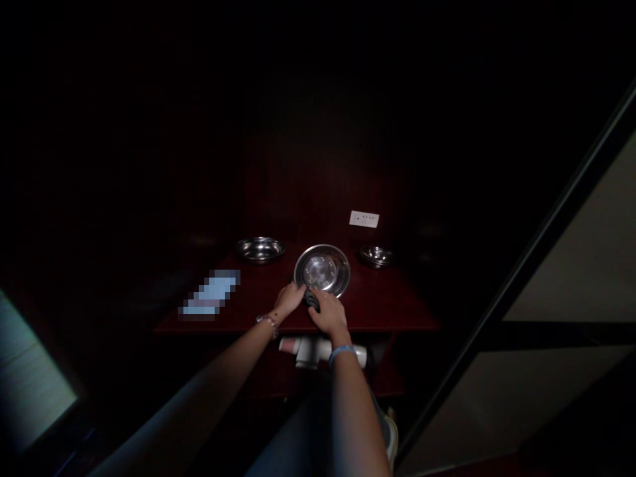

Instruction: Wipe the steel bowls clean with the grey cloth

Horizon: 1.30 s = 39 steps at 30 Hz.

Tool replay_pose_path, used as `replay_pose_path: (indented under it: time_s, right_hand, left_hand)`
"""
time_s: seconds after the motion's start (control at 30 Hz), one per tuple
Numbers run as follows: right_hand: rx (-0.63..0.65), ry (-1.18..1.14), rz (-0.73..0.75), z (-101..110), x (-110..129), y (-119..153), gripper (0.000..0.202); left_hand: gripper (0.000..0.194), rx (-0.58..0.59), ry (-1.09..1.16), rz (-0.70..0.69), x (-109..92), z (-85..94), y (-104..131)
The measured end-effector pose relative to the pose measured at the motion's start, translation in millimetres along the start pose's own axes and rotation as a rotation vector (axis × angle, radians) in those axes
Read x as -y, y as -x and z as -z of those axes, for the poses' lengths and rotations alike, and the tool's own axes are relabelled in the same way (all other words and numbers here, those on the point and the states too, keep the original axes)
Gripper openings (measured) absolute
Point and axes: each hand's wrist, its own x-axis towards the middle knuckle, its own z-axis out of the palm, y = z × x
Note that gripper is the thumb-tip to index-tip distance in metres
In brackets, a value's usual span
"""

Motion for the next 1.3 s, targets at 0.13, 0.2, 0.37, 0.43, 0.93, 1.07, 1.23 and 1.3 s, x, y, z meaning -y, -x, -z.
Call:
replay_pose_path:
  time_s: [0.13, 0.2, 0.37, 0.43, 0.93, 1.07, 1.23, 1.3]
  right_hand:
    - [0.006, -0.002, -0.006, -0.5, -0.8, -0.5, 0.055]
    - [0.005, -0.002, -0.003, -0.1, -0.6, -0.6, 0.055]
    - [-0.002, -0.009, 0.009, 1.3, 0.6, 0.1, 0.055]
    - [-0.001, -0.013, 0.006, 1.3, 0.7, 0.1, 0.055]
    - [-0.013, -0.017, 0.015, 0.6, 0.5, 0.6, 0.055]
    - [-0.006, -0.021, 0.011, 0.4, 0.1, 0.1, 0.054]
    - [-0.002, -0.017, 0.0, -0.6, 0.3, 0.3, 0.053]
    - [-0.013, -0.013, 0.012, -1.2, 0.5, 0.4, 0.053]
  left_hand:
    - [0.041, 0.002, -0.015, -0.009, 2.9, -3.4, -3.1]
    - [0.042, 0.002, -0.01, -0.006, 3.4, -4.0, -3.7]
    - [0.042, -0.01, 0.008, -0.02, 4.1, -4.1, -3.6]
    - [0.041, -0.008, 0.009, -0.021, 4.3, -4.2, -3.7]
    - [0.042, -0.018, 0.031, -0.032, 5.9, -5.6, -4.6]
    - [0.041, -0.02, 0.046, -0.012, 5.0, -4.3, -4.1]
    - [0.042, -0.043, 0.123, 0.024, 2.9, -1.5, -1.0]
    - [0.042, -0.046, 0.136, 0.024, 3.0, -1.6, -0.5]
